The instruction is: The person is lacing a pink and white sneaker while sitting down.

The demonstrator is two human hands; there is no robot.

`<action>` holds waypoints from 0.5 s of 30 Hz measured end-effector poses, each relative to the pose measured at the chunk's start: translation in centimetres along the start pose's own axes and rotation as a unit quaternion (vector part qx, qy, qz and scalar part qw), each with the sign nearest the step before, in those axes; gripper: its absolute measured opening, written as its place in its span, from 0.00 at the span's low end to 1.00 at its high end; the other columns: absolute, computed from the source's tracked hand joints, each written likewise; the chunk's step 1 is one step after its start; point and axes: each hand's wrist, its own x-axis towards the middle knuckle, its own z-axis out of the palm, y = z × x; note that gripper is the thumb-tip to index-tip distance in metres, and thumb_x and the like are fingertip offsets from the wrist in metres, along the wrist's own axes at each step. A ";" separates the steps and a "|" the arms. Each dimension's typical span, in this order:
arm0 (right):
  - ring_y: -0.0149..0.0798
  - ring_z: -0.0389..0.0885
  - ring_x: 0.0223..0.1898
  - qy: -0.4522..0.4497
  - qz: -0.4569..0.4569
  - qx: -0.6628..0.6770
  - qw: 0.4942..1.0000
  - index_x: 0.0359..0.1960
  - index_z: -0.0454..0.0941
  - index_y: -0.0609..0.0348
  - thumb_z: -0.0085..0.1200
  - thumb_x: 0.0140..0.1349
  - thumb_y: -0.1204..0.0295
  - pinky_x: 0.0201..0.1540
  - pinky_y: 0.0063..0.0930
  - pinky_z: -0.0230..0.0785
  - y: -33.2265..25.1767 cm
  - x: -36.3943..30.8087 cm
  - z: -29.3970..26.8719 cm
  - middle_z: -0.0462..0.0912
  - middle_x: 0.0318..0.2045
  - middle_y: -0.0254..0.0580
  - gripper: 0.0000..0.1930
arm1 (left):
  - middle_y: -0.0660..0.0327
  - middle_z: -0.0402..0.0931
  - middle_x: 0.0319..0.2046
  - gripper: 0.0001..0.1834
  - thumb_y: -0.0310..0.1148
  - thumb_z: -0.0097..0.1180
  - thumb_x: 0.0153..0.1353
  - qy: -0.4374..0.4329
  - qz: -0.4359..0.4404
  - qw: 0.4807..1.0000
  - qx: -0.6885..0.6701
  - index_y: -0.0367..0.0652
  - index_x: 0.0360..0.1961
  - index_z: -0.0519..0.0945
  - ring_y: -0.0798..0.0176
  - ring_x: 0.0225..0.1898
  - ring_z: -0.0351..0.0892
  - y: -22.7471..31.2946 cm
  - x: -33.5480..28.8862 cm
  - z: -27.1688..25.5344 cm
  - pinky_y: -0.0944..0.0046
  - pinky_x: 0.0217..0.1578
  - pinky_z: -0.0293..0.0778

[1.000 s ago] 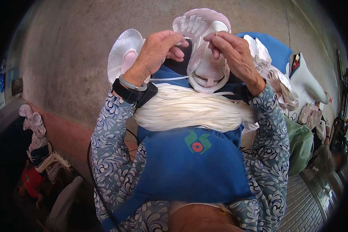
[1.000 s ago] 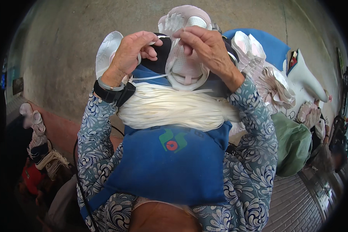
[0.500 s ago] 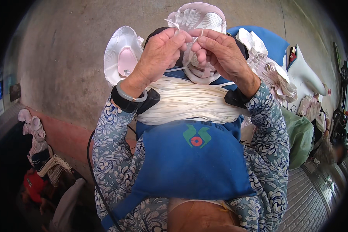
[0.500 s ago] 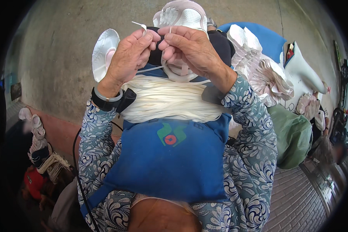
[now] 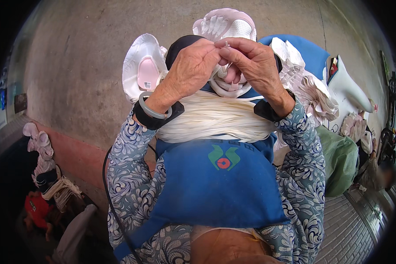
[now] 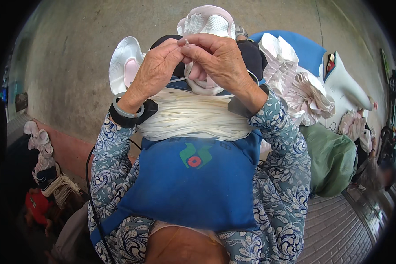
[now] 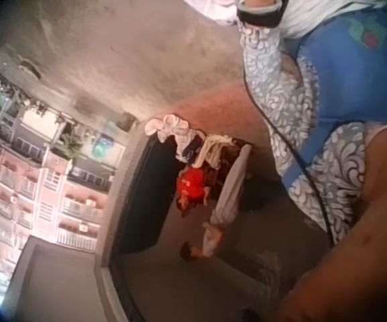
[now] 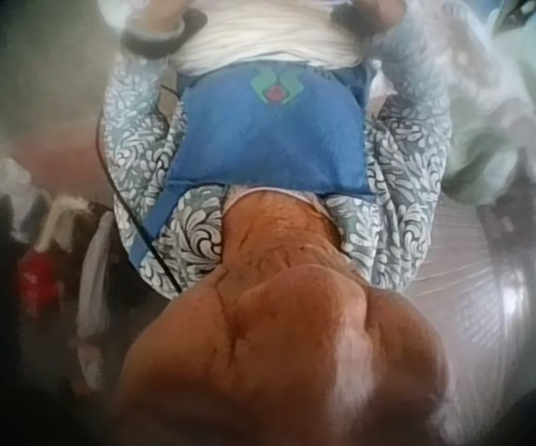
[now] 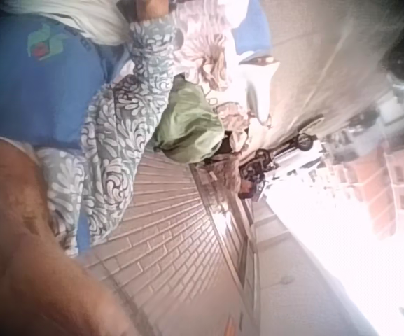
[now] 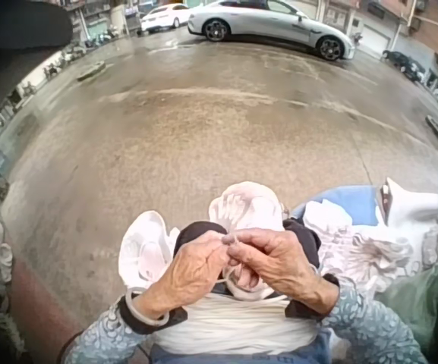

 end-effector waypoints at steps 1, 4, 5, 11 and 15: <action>0.22 0.80 0.20 0.000 0.001 0.000 1.000 0.46 0.80 0.64 0.54 0.66 0.69 0.20 0.11 0.71 0.0 0.1 0.0 0.81 0.28 0.34 0.12 | 0.52 0.76 0.36 0.20 0.41 0.42 0.70 -0.001 -0.033 0.999 0.002 0.35 0.44 0.78 0.56 0.39 0.78 0.2 0.0 0.0 0.62 0.40 0.73; 0.25 0.74 0.26 0.083 -0.164 -0.210 0.960 0.39 0.84 0.60 0.60 0.60 0.69 0.26 0.19 0.66 0.1 1.0 -0.3 0.79 0.29 0.34 0.09 | 0.56 0.78 0.34 0.20 0.40 0.41 0.71 0.028 -0.049 0.998 -0.019 0.36 0.47 0.78 0.60 0.37 0.79 1.3 0.0 0.1 0.64 0.41 0.74; 0.29 0.72 0.28 0.100 -0.224 -0.212 0.946 0.36 0.84 0.61 0.62 0.59 0.69 0.30 0.24 0.63 0.0 1.1 -0.6 0.78 0.27 0.35 0.08 | 0.57 0.78 0.33 0.20 0.40 0.41 0.71 0.036 -0.028 0.999 -0.024 0.36 0.48 0.77 0.61 0.37 0.79 1.7 0.0 0.0 0.65 0.41 0.75; 0.28 0.74 0.29 0.031 -0.255 -0.222 0.941 0.44 0.80 0.61 0.56 0.63 0.69 0.36 0.24 0.66 -1.6 1.9 -3.5 0.79 0.33 0.35 0.11 | 0.65 0.74 0.26 0.20 0.40 0.41 0.73 -0.126 -0.083 0.959 -0.238 0.35 0.54 0.71 0.75 0.26 0.73 4.0 1.7 -0.1 0.75 0.31 0.71; 0.27 0.73 0.28 0.091 -0.014 0.044 0.995 0.51 0.77 0.58 0.55 0.65 0.68 0.43 0.26 0.65 -1.0 0.6 -4.7 0.82 0.35 0.33 0.15 | 0.64 0.68 0.24 0.11 0.35 0.43 0.71 0.021 -0.015 0.939 -0.343 0.37 0.39 0.71 0.70 0.18 0.68 5.7 2.3 -2.4 0.66 0.25 0.73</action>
